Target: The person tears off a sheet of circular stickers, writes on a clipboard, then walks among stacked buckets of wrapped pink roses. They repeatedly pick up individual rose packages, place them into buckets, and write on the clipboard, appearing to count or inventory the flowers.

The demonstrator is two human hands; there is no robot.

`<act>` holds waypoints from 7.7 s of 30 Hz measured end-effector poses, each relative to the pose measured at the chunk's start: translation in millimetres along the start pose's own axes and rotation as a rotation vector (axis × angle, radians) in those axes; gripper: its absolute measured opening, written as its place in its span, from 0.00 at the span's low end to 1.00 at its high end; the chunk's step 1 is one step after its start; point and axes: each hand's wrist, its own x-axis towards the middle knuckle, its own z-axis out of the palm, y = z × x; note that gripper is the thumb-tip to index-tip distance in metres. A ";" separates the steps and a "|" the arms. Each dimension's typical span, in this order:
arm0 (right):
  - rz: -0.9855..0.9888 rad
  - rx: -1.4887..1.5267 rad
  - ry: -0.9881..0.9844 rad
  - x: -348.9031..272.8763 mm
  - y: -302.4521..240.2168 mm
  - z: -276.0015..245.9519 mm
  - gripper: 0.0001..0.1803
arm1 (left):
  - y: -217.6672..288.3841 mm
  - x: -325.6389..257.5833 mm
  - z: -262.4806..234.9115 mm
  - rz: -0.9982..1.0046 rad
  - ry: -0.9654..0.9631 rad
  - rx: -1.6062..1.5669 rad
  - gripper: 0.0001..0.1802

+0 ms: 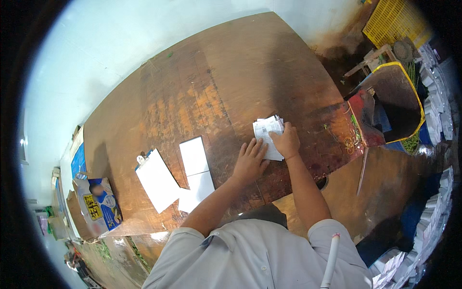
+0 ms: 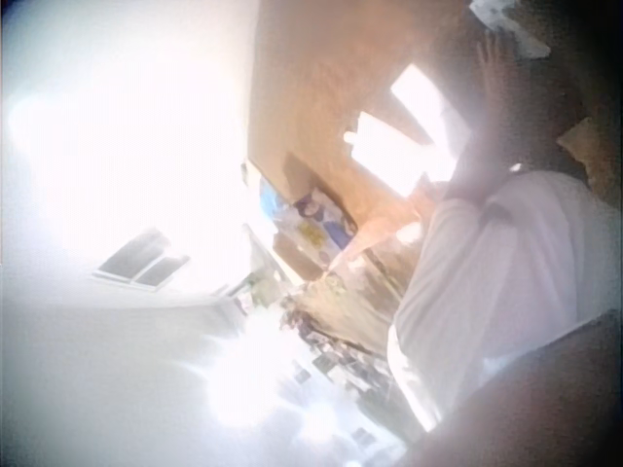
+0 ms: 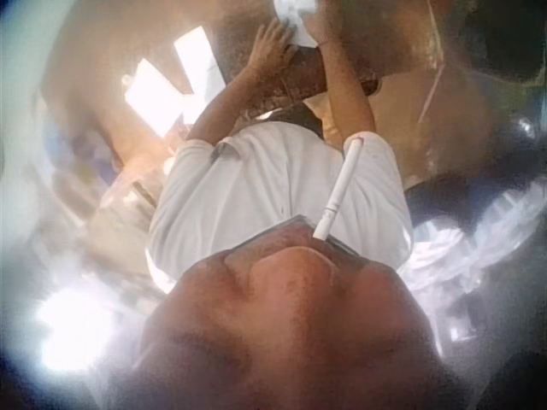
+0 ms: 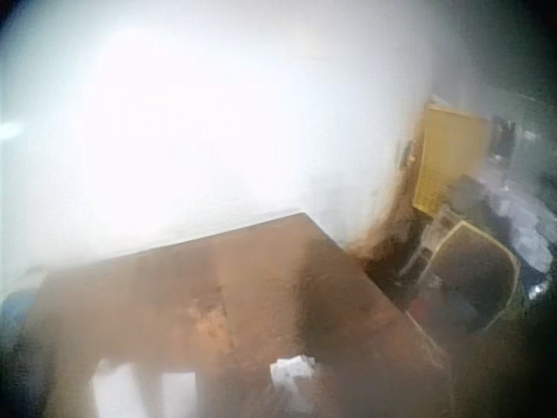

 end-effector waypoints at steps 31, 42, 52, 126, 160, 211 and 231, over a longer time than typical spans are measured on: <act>-0.822 -0.366 -0.238 -141.3 58.9 6.5 0.25 | 53.0 -185.5 59.9 -0.946 -0.748 -2.218 0.39; -0.372 0.071 -0.009 -169.2 66.8 -19.7 0.22 | 55.3 -164.9 -0.5 -0.958 -0.797 -1.947 0.22; -0.049 0.828 -0.902 -229.6 -73.9 104.0 0.31 | -92.7 -304.5 -136.4 -0.837 0.166 -1.887 0.18; 0.116 0.753 1.126 -315.7 605.5 -652.7 0.08 | 813.4 242.8 243.1 -0.049 -0.791 -1.517 0.17; 0.310 0.837 0.837 53.9 1327.5 -1322.7 0.18 | 1612.8 811.2 597.0 0.205 -1.225 -1.167 0.26; 0.363 0.104 0.391 792.2 2028.1 -2202.6 0.16 | 2419.5 1742.6 993.0 -0.303 -0.885 -1.420 0.24; 0.449 -0.113 0.231 998.2 2098.7 -2348.0 0.15 | 2505.4 1962.1 1060.4 -0.319 -0.842 -1.486 0.26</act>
